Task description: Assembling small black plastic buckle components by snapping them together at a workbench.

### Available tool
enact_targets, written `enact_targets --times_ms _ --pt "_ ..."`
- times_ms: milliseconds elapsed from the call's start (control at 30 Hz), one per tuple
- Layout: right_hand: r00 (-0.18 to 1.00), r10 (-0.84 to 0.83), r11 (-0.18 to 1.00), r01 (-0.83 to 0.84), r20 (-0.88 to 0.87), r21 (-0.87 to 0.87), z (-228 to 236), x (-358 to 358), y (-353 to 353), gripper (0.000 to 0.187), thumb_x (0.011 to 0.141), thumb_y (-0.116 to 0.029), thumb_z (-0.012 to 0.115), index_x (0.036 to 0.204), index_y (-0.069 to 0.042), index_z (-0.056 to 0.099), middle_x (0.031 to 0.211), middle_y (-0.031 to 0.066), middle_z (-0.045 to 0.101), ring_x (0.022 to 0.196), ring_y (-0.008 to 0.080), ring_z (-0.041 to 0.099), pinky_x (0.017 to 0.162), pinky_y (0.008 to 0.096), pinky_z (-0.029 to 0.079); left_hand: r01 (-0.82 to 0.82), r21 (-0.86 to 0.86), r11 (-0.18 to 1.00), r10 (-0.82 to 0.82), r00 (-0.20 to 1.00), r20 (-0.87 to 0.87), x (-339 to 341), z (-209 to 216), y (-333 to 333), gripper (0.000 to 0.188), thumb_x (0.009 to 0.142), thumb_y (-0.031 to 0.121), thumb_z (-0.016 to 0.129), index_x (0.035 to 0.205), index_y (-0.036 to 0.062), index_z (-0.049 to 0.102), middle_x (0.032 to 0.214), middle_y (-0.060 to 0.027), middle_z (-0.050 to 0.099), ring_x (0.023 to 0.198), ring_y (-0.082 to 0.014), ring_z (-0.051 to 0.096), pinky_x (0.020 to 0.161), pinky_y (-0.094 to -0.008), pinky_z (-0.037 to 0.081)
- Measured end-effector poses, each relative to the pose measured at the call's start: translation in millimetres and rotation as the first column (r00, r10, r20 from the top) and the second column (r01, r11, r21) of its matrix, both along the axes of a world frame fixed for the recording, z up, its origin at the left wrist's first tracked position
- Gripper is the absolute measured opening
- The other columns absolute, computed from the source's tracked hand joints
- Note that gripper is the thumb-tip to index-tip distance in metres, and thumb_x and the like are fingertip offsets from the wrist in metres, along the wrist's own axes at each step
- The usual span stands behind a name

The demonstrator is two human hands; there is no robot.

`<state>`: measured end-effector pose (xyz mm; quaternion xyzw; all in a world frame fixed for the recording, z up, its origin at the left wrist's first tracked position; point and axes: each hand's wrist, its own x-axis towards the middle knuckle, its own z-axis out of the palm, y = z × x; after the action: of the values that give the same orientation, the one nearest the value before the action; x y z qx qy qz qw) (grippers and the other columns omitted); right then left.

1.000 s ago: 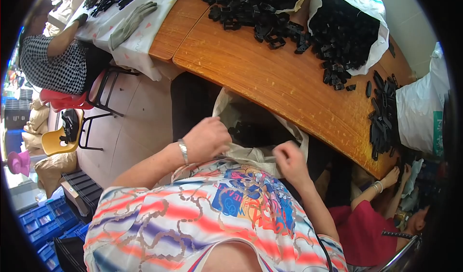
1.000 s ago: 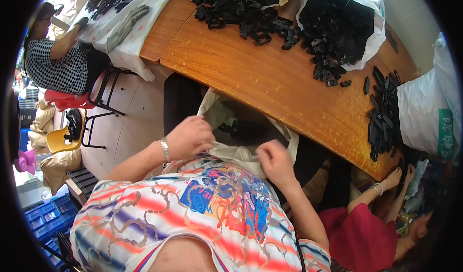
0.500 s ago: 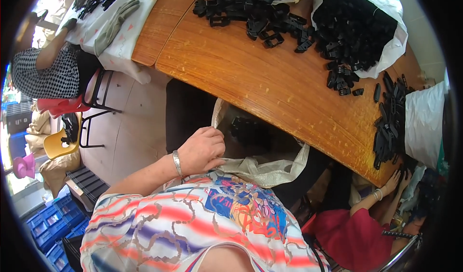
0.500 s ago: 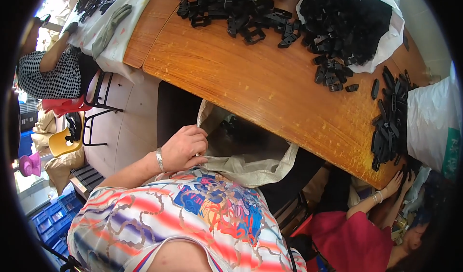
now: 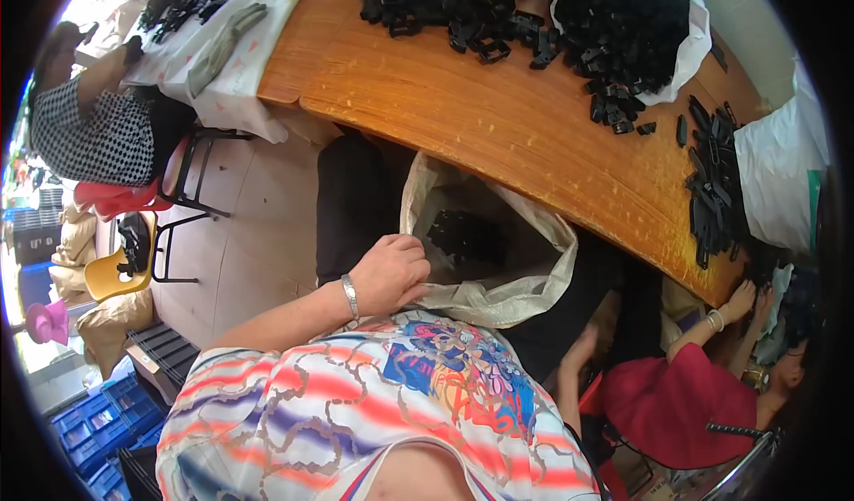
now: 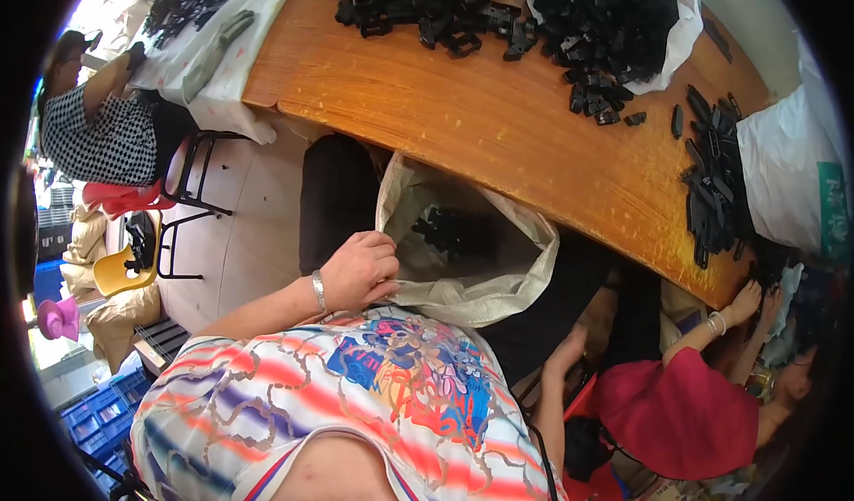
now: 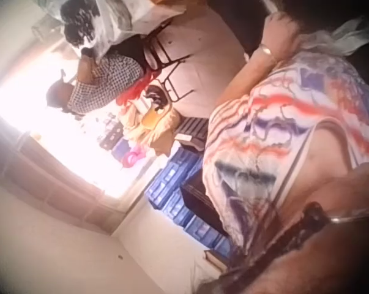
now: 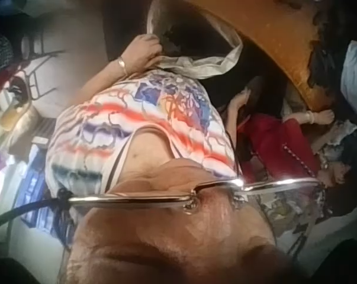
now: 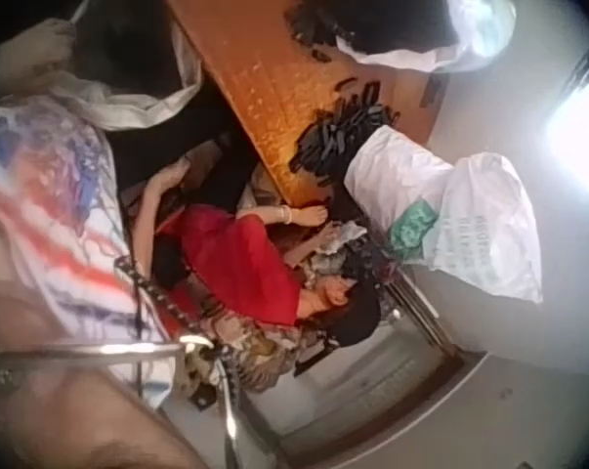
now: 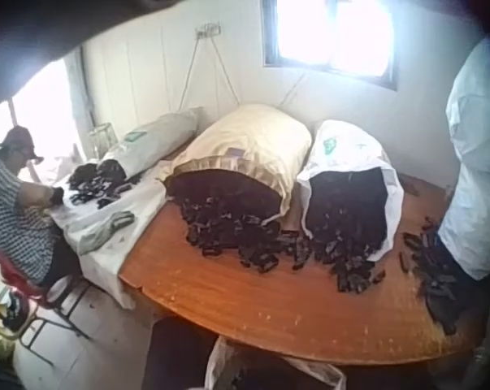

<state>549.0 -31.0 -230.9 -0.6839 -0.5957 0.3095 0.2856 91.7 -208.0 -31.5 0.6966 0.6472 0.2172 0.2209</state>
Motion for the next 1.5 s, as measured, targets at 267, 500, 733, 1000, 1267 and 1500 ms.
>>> enact_targets --times_ms 267,500,733,1000,1267,1500 --pt "0.644 0.668 0.475 -0.755 0.373 0.452 200.6 -191.9 7.0 0.023 0.084 -0.003 0.061 0.106 -0.002 0.065 0.109 0.0156 0.064 0.107 0.0340 0.058 0.094 0.0444 0.045 -0.059 0.063 0.996 0.069 0.983 -0.170 26.7 -35.4 -25.0 0.019 0.081 0.028 0.066 0.070 0.0141 0.058 0.075 -0.0011 0.060 0.084 -0.0239 0.057 0.075 -0.0416 0.045" --pt "0.225 0.746 0.304 -0.952 0.627 -0.020 170.9 -182.4 18.2 0.023 0.087 -0.024 0.064 0.099 -0.005 0.070 0.090 0.0128 0.069 0.099 0.0314 0.060 0.095 0.0448 0.042 -0.178 0.016 0.984 0.178 0.980 -0.091 33.4 -57.4 -58.4 0.022 0.087 0.032 0.063 0.075 0.0141 0.064 0.076 -0.0043 0.064 0.077 -0.0259 0.060 0.069 -0.0401 0.050" --pt "0.388 0.655 0.482 -0.875 0.648 0.038 166.4 -166.2 -10.5 0.018 0.082 -0.019 0.068 0.094 -0.005 0.070 0.090 0.0146 0.065 0.097 0.0319 0.058 0.095 0.0437 0.041 -0.331 0.308 0.892 0.407 0.886 -0.225 3.8 -14.2 4.7 0.023 0.085 0.031 0.064 0.100 0.0138 0.068 0.108 -0.0080 0.065 0.105 -0.0272 0.057 0.098 -0.0471 0.039" --pt "0.474 0.663 0.532 -0.843 0.580 0.081 161.2 -163.0 -16.4 0.022 0.079 -0.014 0.070 0.099 -0.004 0.068 0.094 0.0140 0.063 0.099 0.0322 0.056 0.095 0.0433 0.042 -0.728 -0.212 0.652 0.698 0.685 -0.207 -44.8 -86.8 101.6 0.035 0.082 0.021 0.065 0.115 0.0085 0.063 0.115 -0.0167 0.063 0.108 -0.0372 0.062 0.084 -0.0465 0.053" --pt "0.707 0.500 0.708 -0.666 0.500 0.235 166.4 -173.9 1.2 0.065 0.080 -0.009 0.068 0.140 -0.003 0.043 0.128 0.0210 0.051 0.120 0.0391 0.049 0.101 0.0483 0.037 -0.734 0.243 0.634 0.733 0.671 0.113 -73.3 -49.8 31.8 0.016 0.084 0.011 0.059 0.095 0.0121 0.070 0.084 -0.0158 0.069 0.081 -0.0359 0.067 0.072 -0.0462 0.053" --pt "0.646 0.463 0.701 -0.686 0.607 0.195 132.3 -208.9 39.9 0.073 0.076 -0.012 0.072 0.141 -0.004 0.040 0.135 0.0231 0.047 0.128 0.0394 0.043 0.108 0.0492 0.033 -0.791 0.232 0.566 0.806 0.590 0.041 -83.0 -60.2 42.3 0.012 0.086 0.012 0.059 0.094 0.0105 0.068 0.082 -0.0165 0.069 0.080 -0.0370 0.066 0.069 -0.0464 0.051"
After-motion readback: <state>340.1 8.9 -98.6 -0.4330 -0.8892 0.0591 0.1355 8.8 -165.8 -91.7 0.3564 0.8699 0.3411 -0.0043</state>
